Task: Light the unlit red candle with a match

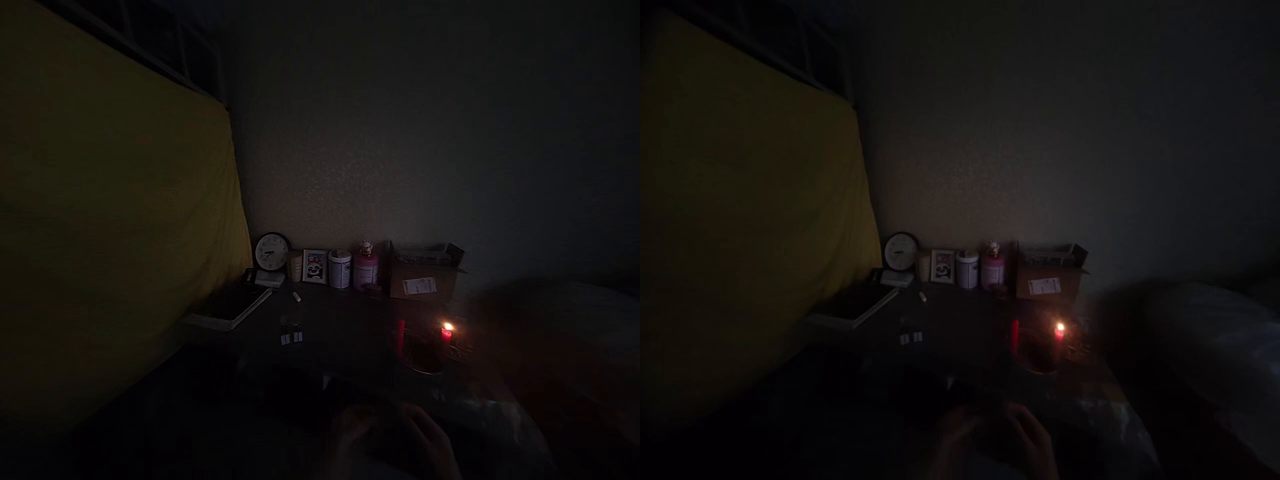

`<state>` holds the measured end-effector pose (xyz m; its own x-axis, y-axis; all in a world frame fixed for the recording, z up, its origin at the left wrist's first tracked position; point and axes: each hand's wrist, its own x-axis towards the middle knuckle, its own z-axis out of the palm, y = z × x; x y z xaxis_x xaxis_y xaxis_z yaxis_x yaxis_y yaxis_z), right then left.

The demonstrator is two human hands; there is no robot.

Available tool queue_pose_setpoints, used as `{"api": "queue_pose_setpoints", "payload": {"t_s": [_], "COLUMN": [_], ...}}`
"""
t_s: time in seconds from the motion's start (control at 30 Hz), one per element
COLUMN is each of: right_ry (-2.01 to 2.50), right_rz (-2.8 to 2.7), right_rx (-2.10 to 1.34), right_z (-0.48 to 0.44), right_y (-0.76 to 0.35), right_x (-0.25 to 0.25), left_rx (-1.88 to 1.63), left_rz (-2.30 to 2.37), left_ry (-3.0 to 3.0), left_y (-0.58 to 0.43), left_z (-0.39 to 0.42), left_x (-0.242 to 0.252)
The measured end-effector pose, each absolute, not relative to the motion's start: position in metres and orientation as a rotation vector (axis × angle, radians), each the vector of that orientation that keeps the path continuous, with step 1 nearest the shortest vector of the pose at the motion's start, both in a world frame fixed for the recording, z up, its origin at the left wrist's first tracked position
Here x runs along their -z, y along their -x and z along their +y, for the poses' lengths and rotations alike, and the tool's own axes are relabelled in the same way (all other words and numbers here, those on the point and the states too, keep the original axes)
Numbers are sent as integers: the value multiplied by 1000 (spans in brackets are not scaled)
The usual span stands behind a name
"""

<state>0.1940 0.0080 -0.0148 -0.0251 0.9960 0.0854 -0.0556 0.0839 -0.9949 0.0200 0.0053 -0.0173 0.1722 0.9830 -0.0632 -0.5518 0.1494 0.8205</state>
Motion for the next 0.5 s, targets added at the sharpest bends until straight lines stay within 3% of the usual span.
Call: {"api": "queue_pose_setpoints", "payload": {"t_s": [0.27, 0.5], "right_ry": [1164, 1187], "right_rz": [-1313, -1324], "right_rx": [-802, -798], "right_z": [-16, -13], "right_y": [-179, -163], "right_x": [8, 6], "left_rx": [-1230, -1154], "left_rz": [884, 844], "left_ry": [-851, -894], "left_y": [-17, -16], "left_z": [8, 13], "left_x": [30, 38]}}
